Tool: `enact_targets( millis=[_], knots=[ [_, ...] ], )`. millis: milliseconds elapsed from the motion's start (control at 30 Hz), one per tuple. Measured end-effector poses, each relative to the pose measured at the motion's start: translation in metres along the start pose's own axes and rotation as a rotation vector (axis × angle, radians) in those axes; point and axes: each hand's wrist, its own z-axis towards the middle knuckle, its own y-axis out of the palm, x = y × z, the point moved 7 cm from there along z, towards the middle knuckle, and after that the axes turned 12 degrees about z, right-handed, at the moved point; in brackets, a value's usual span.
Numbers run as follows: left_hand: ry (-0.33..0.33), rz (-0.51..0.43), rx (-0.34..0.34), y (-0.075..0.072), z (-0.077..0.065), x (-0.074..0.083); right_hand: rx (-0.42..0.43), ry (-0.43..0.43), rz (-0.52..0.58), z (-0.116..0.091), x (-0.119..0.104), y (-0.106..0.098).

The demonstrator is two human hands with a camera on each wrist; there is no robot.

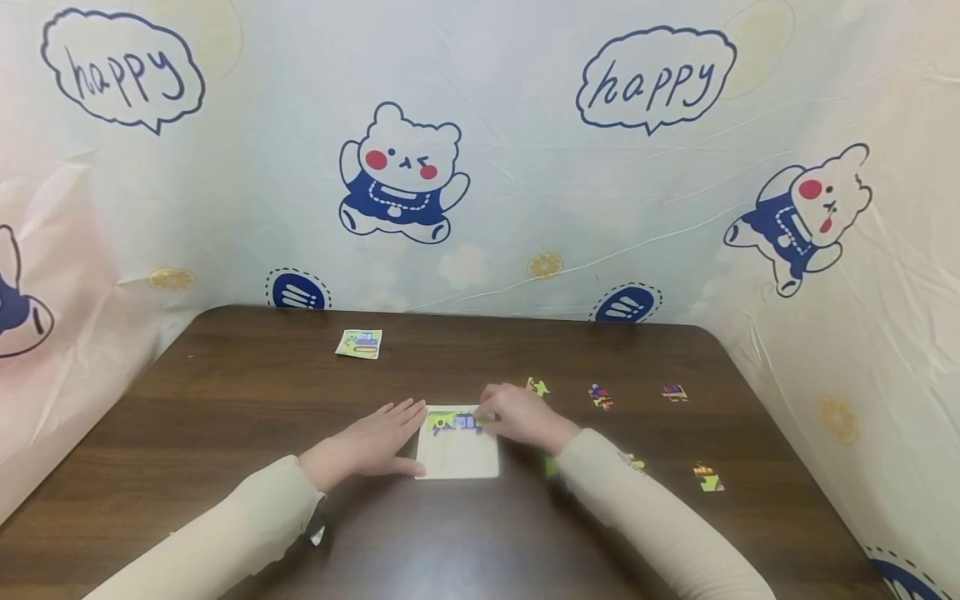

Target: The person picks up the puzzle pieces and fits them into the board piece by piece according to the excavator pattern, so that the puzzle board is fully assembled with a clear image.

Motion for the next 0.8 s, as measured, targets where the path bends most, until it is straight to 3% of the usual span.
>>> enact_targets(
  millis=[167, 267, 567, 800],
  knots=[
    [-0.001, 0.005, -0.007, -0.001, 0.000, 0.001, -0.014, 0.007, 0.031, -0.002, 0.001, -0.004],
    [-0.003, 0.006, -0.006, 0.000, 0.000, 0.001, 0.016, 0.056, 0.056, -0.004, 0.009, -0.016],
    [-0.005, 0.010, -0.002, -0.001, 0.000, 0.000, 0.144, 0.239, 0.184, -0.018, 0.055, -0.048],
    [-0.005, 0.008, -0.003, -0.002, -0.001, 0.000, 0.127, 0.342, 0.157, -0.026, 0.087, -0.045]
  ],
)
